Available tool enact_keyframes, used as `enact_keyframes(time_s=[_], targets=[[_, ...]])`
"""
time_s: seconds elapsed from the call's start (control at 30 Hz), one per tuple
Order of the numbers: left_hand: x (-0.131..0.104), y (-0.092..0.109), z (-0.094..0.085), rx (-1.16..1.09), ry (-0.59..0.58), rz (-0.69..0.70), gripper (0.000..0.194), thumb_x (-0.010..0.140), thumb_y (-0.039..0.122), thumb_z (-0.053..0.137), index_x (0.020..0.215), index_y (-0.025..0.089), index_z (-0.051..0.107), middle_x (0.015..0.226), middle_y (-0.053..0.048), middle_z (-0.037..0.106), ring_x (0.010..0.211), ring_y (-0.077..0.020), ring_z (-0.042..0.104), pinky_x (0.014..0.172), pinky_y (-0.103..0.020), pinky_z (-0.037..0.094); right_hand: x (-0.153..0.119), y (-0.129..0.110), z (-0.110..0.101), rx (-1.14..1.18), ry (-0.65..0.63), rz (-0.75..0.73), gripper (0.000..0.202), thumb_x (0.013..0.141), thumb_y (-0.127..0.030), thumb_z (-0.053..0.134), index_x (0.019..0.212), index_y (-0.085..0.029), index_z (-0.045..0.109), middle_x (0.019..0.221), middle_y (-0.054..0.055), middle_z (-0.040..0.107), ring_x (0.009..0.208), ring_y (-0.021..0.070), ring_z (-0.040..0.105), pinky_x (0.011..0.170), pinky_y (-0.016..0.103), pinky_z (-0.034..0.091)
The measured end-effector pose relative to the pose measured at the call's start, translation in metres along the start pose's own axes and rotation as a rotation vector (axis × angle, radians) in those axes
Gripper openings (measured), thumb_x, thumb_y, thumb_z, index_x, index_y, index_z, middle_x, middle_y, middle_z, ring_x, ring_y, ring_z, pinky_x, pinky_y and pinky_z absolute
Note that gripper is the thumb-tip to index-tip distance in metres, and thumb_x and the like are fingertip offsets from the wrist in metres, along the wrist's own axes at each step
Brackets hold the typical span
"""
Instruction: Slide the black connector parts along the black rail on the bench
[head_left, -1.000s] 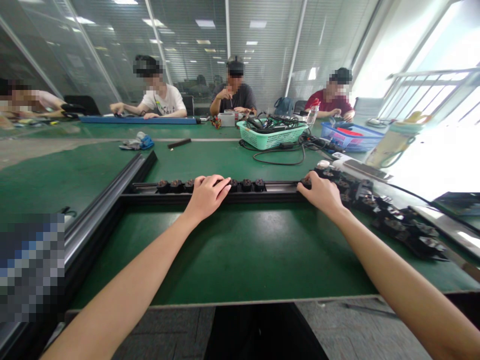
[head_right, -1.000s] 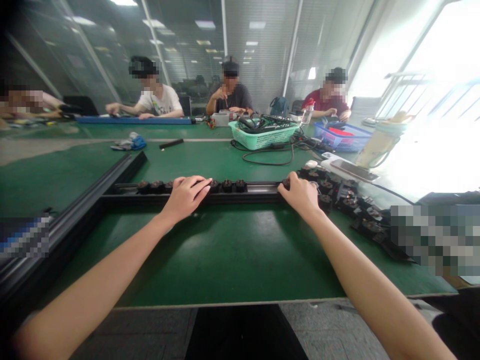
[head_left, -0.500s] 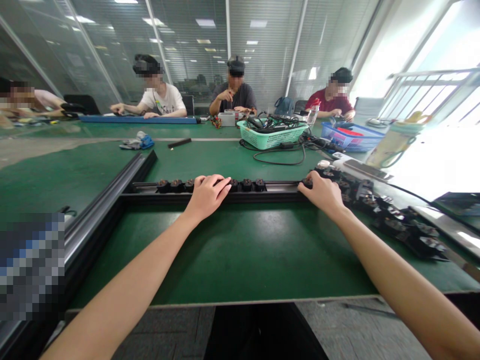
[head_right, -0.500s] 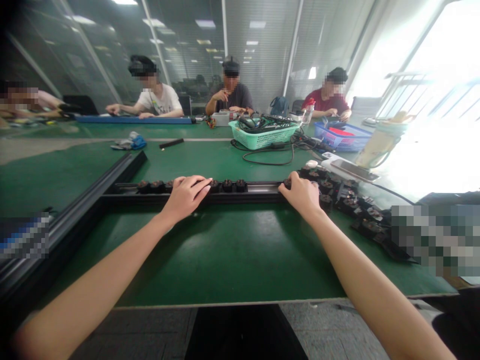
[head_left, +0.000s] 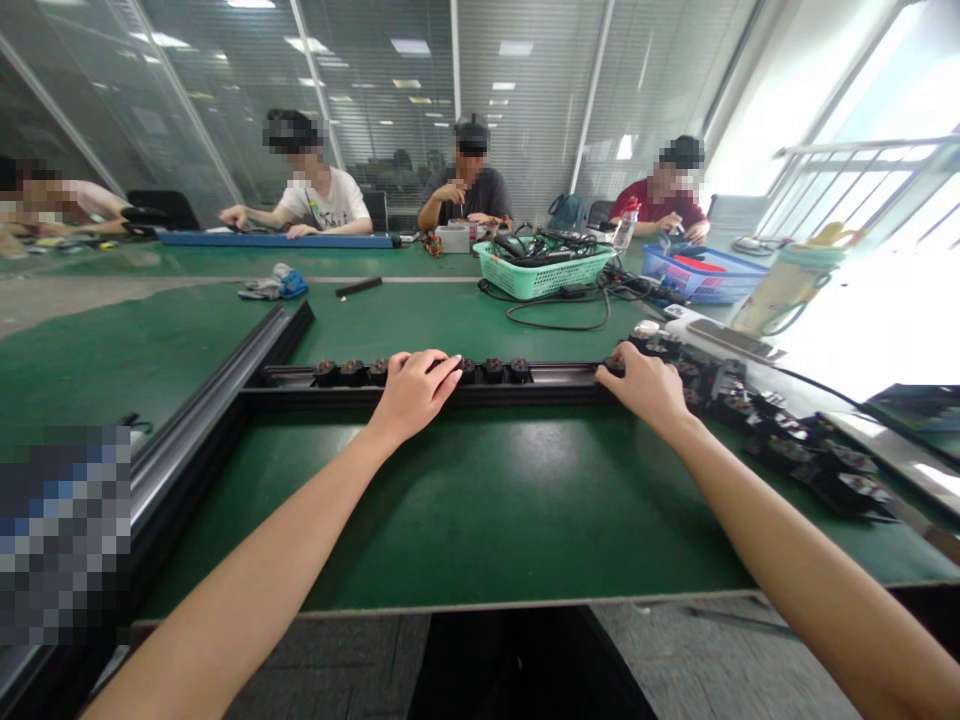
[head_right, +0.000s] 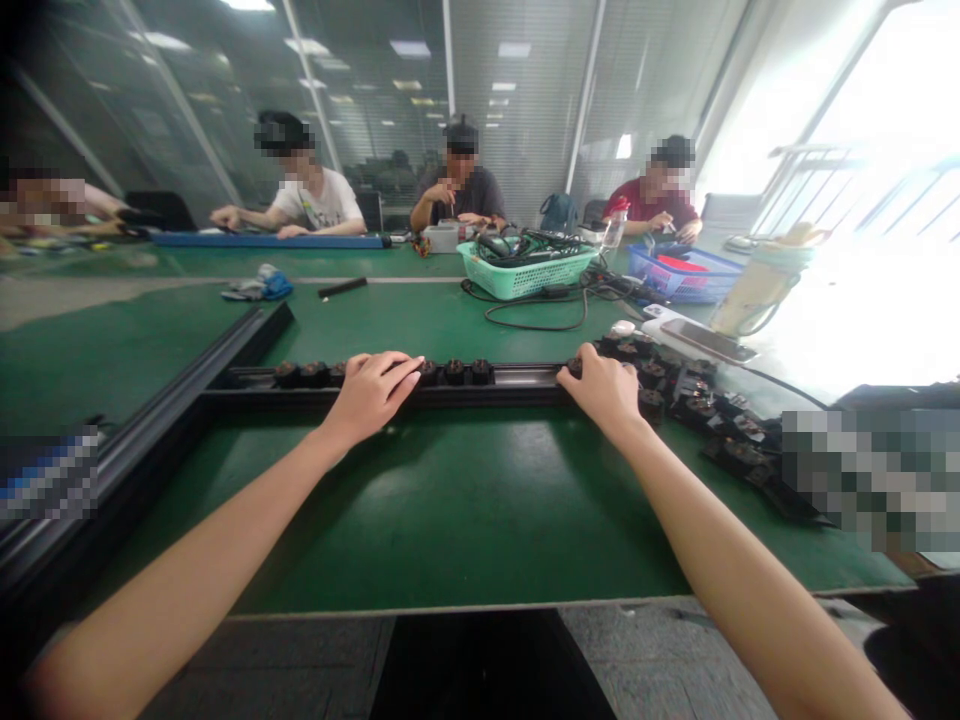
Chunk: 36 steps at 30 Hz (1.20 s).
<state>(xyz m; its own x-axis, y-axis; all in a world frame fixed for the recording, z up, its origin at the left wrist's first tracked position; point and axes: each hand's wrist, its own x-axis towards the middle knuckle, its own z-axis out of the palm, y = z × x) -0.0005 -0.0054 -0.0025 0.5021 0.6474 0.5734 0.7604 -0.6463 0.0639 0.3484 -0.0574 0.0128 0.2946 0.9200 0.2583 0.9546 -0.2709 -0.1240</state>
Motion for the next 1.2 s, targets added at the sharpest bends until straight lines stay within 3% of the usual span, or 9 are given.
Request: enact_keyframes(time_s=[1.2], targets=[[-0.0003, 0.001, -0.0015, 0.005, -0.008, 0.003, 0.045, 0.109, 0.04, 0.035, 0.133, 0.024, 0.069, 0.125, -0.01, 0.07, 0.116, -0.0255, 0.061, 0.102, -0.046, 0.033, 0.0044, 0.0061, -0.001, -0.02, -0.026, 0.043, 0.039, 0.094, -0.051, 0.047, 0.115, -0.021, 0.062, 0.1, 0.014, 0.075, 0.096, 0.0323, 0.069, 0.085, 0.039, 0.043]])
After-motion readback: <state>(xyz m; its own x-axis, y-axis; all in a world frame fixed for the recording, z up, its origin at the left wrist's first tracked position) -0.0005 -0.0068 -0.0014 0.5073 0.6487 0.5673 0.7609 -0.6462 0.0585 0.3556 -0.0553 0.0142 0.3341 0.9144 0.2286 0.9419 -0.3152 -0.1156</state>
